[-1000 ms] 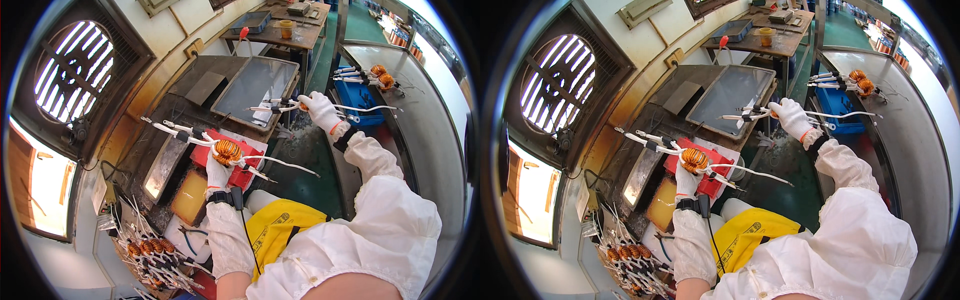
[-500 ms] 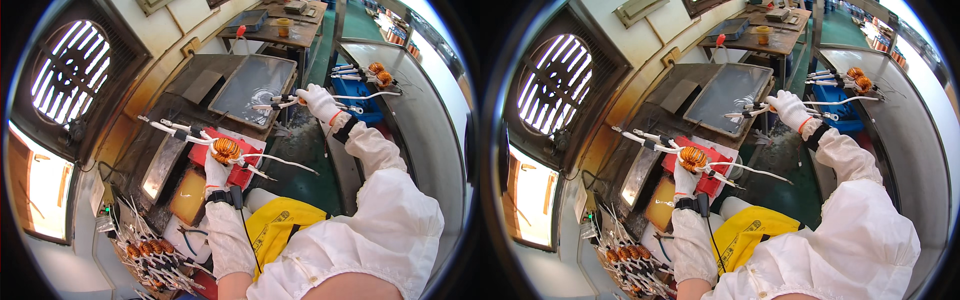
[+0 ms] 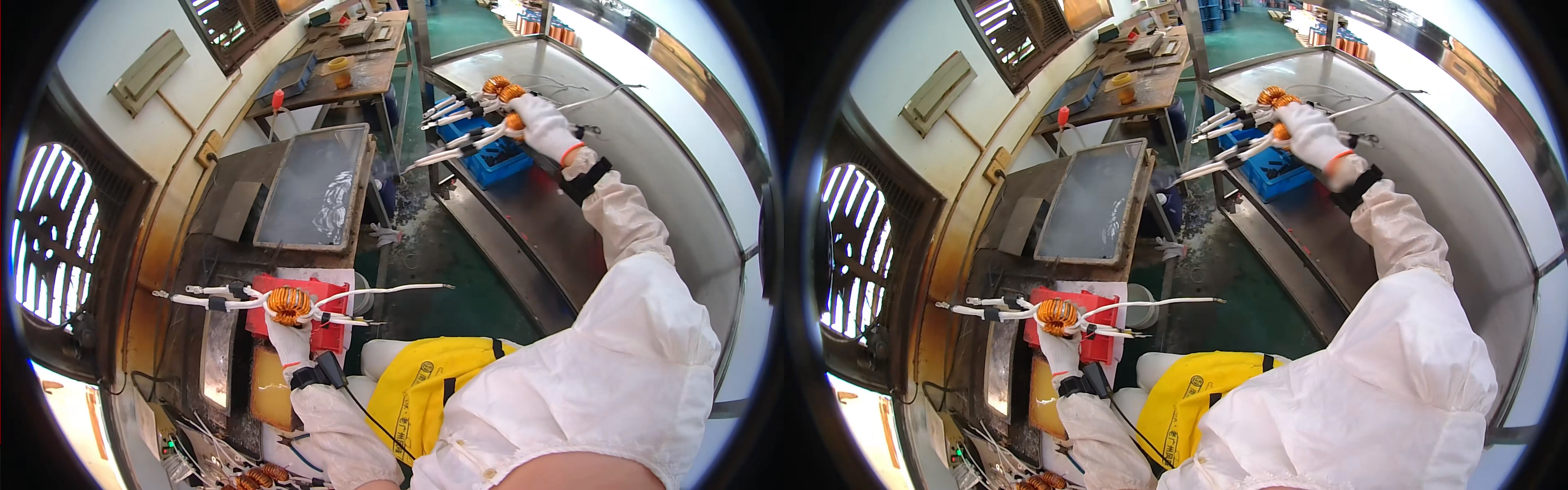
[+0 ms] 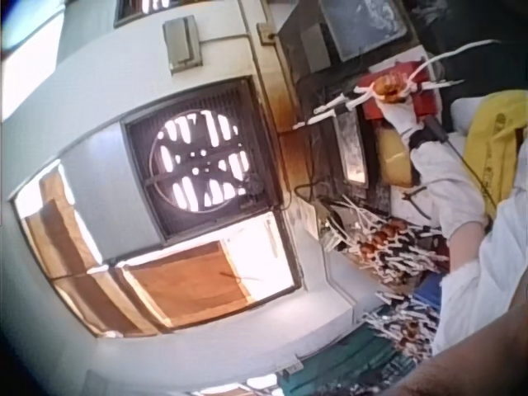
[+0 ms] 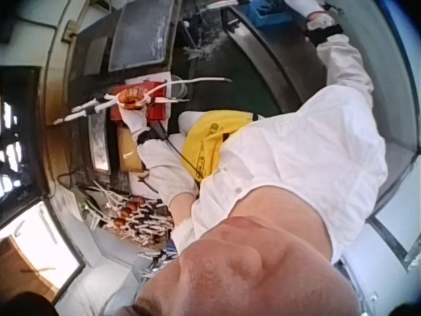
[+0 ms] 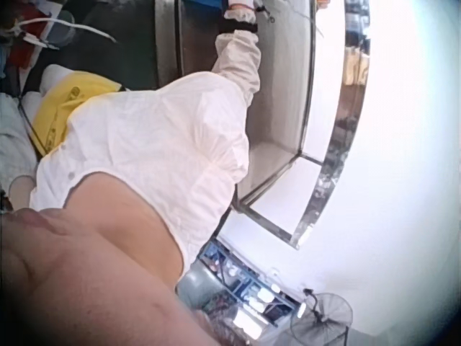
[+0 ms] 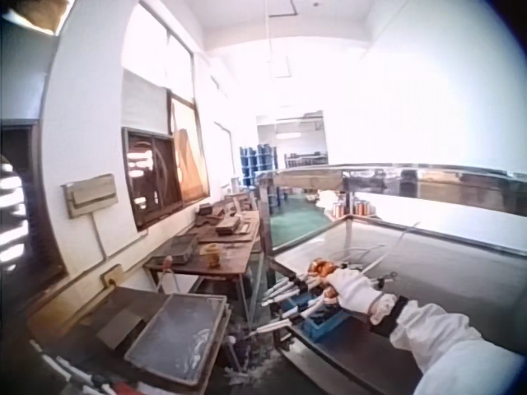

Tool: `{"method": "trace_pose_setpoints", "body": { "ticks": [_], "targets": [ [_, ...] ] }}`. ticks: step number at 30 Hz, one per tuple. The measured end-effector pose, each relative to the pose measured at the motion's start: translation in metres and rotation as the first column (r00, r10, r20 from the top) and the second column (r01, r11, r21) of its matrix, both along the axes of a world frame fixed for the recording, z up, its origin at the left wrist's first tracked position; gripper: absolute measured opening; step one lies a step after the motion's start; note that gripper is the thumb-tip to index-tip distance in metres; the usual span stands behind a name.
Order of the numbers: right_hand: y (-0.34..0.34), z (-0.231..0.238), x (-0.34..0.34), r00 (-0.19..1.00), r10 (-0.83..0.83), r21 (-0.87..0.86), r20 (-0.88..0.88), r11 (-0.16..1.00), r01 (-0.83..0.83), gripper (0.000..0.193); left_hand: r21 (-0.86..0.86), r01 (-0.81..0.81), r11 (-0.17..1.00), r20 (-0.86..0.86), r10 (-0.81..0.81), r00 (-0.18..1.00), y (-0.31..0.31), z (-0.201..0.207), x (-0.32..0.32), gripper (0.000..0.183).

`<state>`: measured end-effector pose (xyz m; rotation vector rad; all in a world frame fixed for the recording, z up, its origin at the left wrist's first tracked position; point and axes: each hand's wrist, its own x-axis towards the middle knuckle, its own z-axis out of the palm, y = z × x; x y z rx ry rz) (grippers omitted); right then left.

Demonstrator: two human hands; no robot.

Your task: The person picks up a transformer from a pile, dips its wire ends into a container of flux, and then into a molten solder bath before placing it on a rack.

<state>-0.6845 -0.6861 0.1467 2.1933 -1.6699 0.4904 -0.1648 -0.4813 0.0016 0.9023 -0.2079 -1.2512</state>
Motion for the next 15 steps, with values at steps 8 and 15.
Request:
{"method": "trace_pose_setpoints", "body": {
  "ticks": [8,15],
  "targets": [
    [-0.027,-0.039,-0.115,0.833,-0.548,0.108,-0.074,0.826,0.553,0.027,-0.022,0.036,0.999,0.015,-0.036,0.999,0.0,-0.018,0.017,0.051],
    [-0.01,-0.078,-0.135,0.897,-0.432,0.029,0.091,0.902,0.431,0.037,-0.007,0.024,1.0,0.026,-0.023,0.999,-0.005,-0.021,0.017,0.045]
  ]
}}
